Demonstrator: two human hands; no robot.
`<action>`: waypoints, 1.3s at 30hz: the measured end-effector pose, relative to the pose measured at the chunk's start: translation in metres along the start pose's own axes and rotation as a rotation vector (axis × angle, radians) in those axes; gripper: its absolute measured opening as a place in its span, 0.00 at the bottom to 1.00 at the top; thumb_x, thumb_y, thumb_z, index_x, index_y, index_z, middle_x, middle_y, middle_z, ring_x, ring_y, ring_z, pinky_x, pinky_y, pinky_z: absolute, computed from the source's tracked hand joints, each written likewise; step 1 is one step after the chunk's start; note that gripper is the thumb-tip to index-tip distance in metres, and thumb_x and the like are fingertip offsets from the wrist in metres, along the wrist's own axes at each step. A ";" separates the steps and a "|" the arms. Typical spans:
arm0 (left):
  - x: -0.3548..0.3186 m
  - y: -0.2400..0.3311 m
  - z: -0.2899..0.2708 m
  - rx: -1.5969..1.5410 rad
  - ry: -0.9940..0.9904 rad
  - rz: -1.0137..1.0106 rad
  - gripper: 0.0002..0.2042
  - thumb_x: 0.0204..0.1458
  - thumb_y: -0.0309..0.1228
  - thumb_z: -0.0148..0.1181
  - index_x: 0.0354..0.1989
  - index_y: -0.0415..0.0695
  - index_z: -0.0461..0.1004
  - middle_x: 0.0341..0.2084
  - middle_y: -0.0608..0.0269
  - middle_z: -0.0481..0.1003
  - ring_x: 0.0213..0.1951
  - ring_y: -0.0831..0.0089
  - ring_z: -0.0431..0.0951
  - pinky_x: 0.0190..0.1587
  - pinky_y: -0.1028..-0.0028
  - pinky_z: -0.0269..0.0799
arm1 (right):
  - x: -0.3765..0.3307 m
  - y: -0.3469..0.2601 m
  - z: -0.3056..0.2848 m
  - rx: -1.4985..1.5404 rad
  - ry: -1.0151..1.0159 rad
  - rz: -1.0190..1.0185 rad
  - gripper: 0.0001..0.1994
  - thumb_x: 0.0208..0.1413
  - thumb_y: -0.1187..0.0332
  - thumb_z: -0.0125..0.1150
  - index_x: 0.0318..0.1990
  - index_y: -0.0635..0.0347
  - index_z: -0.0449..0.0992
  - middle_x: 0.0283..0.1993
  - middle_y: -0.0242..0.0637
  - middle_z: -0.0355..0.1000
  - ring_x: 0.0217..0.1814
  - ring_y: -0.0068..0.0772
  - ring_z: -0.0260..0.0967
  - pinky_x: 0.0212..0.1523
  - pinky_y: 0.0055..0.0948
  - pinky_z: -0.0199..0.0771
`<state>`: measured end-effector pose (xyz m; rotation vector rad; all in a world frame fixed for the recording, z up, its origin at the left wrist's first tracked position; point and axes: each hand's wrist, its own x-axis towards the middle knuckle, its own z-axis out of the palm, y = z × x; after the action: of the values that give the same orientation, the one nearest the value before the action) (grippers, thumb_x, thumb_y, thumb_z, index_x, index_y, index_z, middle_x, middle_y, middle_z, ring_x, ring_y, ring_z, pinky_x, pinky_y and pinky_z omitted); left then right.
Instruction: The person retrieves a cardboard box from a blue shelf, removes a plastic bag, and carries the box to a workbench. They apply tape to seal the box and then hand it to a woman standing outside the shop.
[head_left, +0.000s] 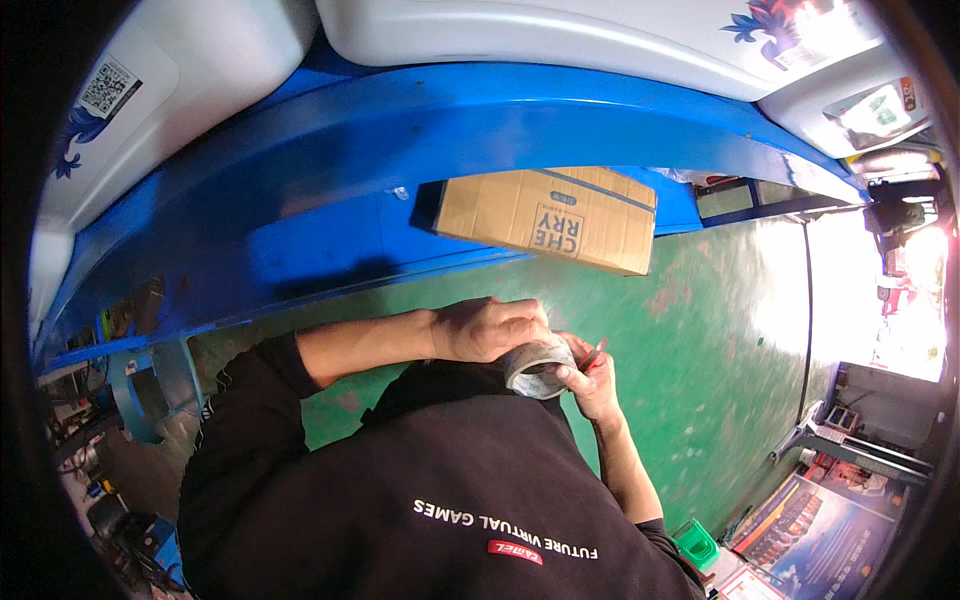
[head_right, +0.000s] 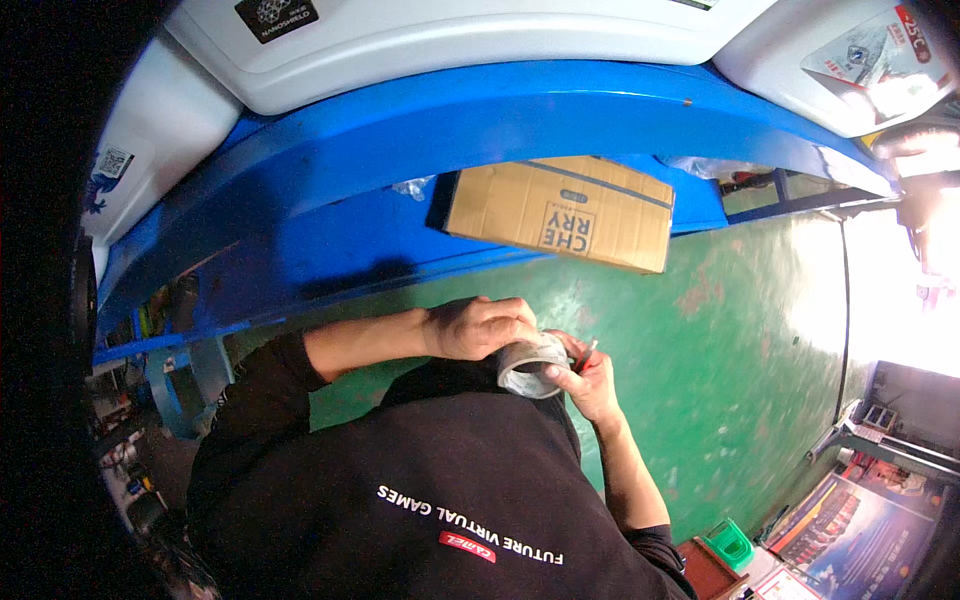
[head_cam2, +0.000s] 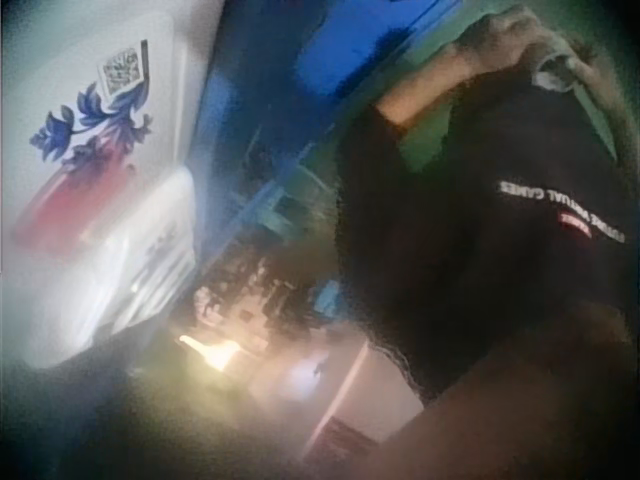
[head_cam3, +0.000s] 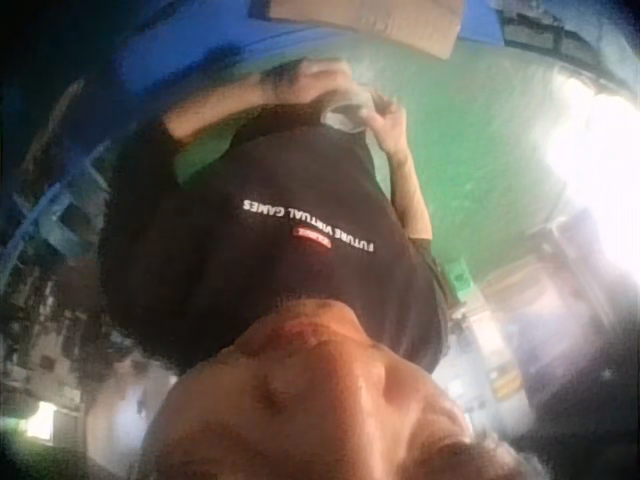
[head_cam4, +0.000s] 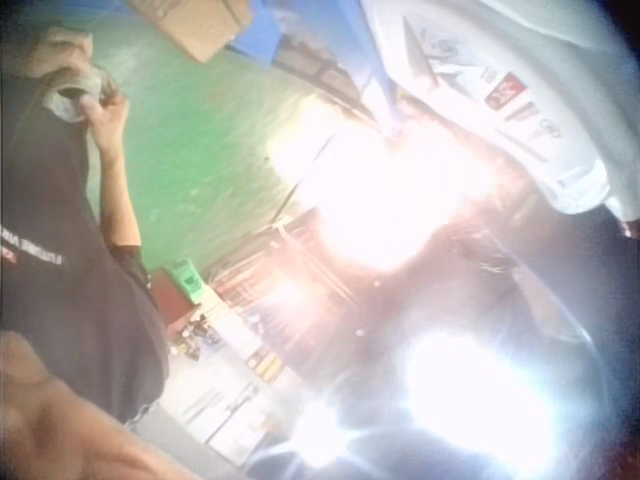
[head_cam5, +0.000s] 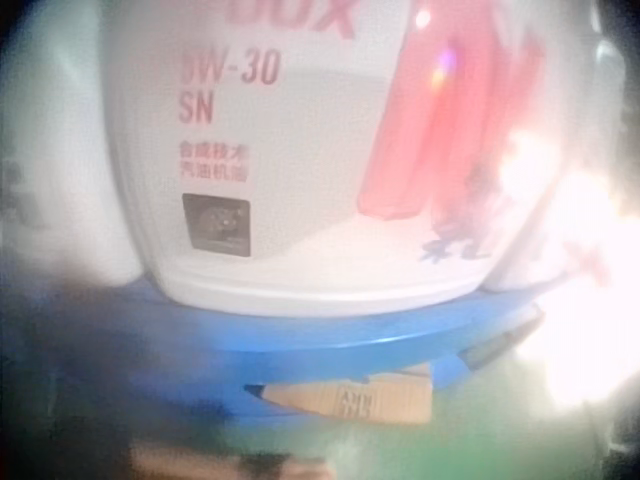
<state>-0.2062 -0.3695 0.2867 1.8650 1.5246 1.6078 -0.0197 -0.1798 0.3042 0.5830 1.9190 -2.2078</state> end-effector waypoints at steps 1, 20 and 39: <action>0.003 -0.002 0.001 0.032 -0.008 0.010 0.10 0.58 0.23 0.58 0.48 0.40 0.74 0.39 0.56 0.73 0.33 0.59 0.81 0.33 0.66 0.78 | 0.001 0.000 -0.003 -0.005 -0.003 0.002 0.30 0.53 0.61 0.75 0.60 0.71 0.75 0.55 0.36 0.78 0.58 0.28 0.72 0.64 0.32 0.68; 0.132 -0.023 0.130 0.022 0.092 -0.206 0.19 0.60 0.16 0.55 0.59 0.39 0.63 0.48 0.53 0.68 0.34 0.67 0.74 0.40 0.71 0.74 | -0.007 0.009 -0.204 0.166 -0.218 -0.129 0.33 0.59 0.60 0.71 0.66 0.71 0.70 0.58 0.34 0.75 0.60 0.23 0.69 0.65 0.28 0.66; 0.223 -0.040 0.163 0.231 0.217 -0.435 0.04 0.55 0.17 0.62 0.37 0.37 0.74 0.37 0.54 0.70 0.37 0.57 0.76 0.40 0.64 0.73 | 0.015 -0.041 -0.240 -0.295 0.216 -0.318 0.13 0.52 0.71 0.76 0.45 0.63 0.85 0.50 0.37 0.79 0.53 0.33 0.75 0.53 0.29 0.74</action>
<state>-0.1255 -0.1056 0.3267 1.3506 2.1107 1.5116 -0.0033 0.0635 0.3114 0.5141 2.5474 -2.0341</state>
